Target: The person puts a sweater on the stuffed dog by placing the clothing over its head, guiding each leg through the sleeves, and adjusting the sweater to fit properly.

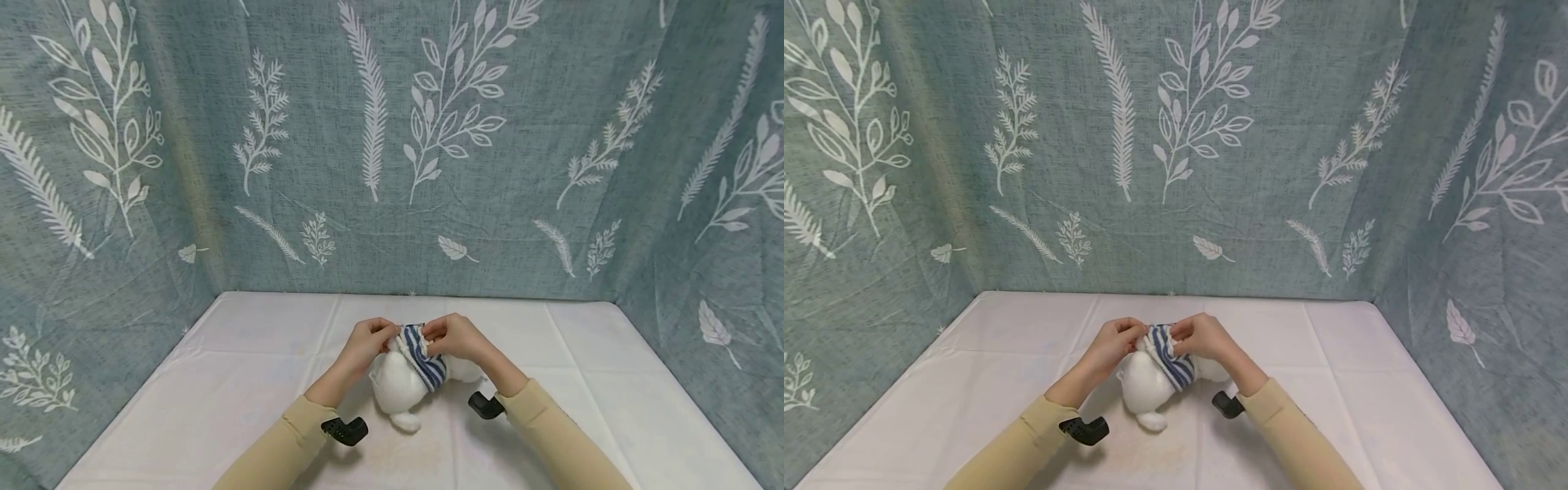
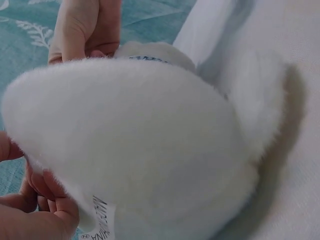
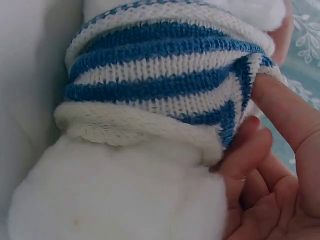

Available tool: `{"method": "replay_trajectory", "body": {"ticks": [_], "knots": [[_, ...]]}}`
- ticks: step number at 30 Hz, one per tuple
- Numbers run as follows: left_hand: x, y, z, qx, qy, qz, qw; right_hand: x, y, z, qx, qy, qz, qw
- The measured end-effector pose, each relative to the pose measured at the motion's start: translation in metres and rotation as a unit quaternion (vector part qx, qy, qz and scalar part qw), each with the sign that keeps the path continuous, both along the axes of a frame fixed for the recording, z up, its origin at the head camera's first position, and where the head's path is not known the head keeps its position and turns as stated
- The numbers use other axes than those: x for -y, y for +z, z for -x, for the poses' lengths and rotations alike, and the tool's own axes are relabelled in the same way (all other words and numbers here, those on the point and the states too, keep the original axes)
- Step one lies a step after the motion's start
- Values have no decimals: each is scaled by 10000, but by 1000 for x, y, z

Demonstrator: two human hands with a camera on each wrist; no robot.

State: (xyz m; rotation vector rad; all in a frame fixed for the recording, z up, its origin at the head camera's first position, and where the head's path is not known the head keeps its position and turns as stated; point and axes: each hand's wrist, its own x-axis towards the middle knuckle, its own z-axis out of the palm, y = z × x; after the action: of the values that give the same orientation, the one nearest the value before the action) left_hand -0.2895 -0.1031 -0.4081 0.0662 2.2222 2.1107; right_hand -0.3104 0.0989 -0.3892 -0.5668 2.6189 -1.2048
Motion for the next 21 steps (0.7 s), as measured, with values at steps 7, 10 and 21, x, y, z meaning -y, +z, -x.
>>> {"method": "replay_trajectory", "body": {"ticks": [7, 10, 21], "knots": [[-1, -1, 2, -47, -16, 14, 10000, 4, -5, -3, -536, 0, -209, 9983], [0, 0, 3, -75, -30, 87, 9999, 4, -7, -4, -872, 76, -210, 9959], [18, 1, -2, -205, 605, 1538, 9860, 3, -13, -9, -1233, 105, 342, 9917]]}}
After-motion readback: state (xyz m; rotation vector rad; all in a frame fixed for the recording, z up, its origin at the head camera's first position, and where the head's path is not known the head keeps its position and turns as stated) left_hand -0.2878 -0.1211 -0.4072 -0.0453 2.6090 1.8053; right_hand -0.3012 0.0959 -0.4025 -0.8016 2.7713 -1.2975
